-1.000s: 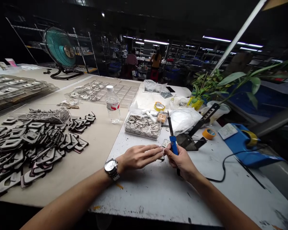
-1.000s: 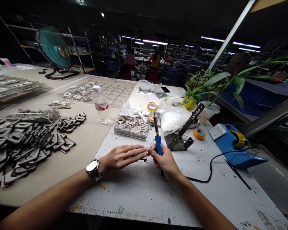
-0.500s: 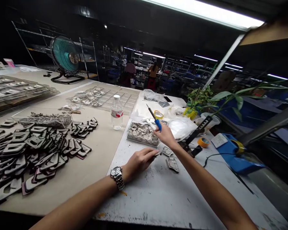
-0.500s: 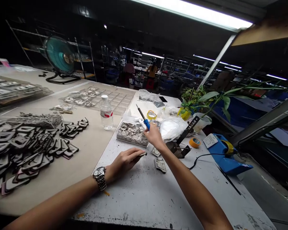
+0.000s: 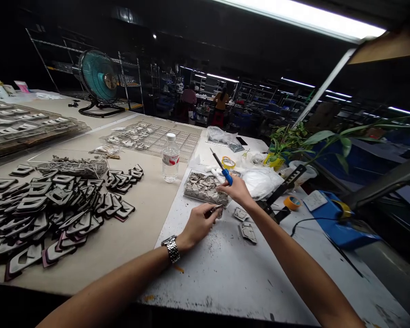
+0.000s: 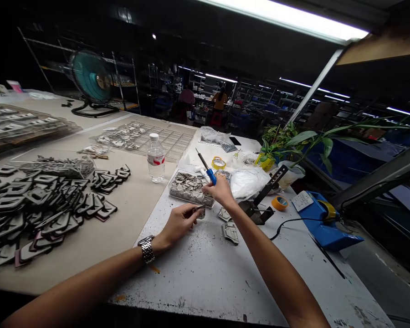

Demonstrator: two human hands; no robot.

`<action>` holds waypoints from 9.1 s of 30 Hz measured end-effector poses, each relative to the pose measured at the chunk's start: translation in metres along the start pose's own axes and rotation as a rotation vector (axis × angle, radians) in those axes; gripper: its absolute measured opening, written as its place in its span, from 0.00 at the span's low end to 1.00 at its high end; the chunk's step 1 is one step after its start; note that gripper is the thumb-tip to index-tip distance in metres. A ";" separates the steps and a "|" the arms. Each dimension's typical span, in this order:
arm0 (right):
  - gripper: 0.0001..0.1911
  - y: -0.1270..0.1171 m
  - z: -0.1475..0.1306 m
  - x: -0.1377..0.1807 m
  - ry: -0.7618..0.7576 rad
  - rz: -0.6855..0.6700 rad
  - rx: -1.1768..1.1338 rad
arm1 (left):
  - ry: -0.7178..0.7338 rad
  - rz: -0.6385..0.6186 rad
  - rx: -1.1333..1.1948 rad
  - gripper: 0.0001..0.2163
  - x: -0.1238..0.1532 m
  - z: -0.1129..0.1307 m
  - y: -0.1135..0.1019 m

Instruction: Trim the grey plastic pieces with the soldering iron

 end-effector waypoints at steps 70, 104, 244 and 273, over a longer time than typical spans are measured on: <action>0.24 0.002 0.033 0.125 -0.146 0.074 -0.268 | -0.311 -0.284 0.452 0.20 0.003 -0.003 0.018; 0.23 -0.008 0.030 0.118 0.169 -0.110 -0.630 | -0.385 -0.225 0.375 0.19 0.005 -0.010 0.016; 0.24 0.010 0.037 0.191 -0.406 -0.079 0.768 | -0.442 0.103 -0.074 0.17 0.012 -0.026 -0.067; 0.24 0.009 0.038 0.192 -0.428 -0.063 0.752 | -0.465 0.165 -0.071 0.16 0.012 -0.023 -0.065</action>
Point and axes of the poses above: each hand's wrist, its own x-axis away from the middle knuckle, its own y-axis out of the palm, z = x × y, the point moved 4 cm from there along -x, towards the middle knuckle, and after that the axes turned 7 degrees about -x, right-handed, at the moved point
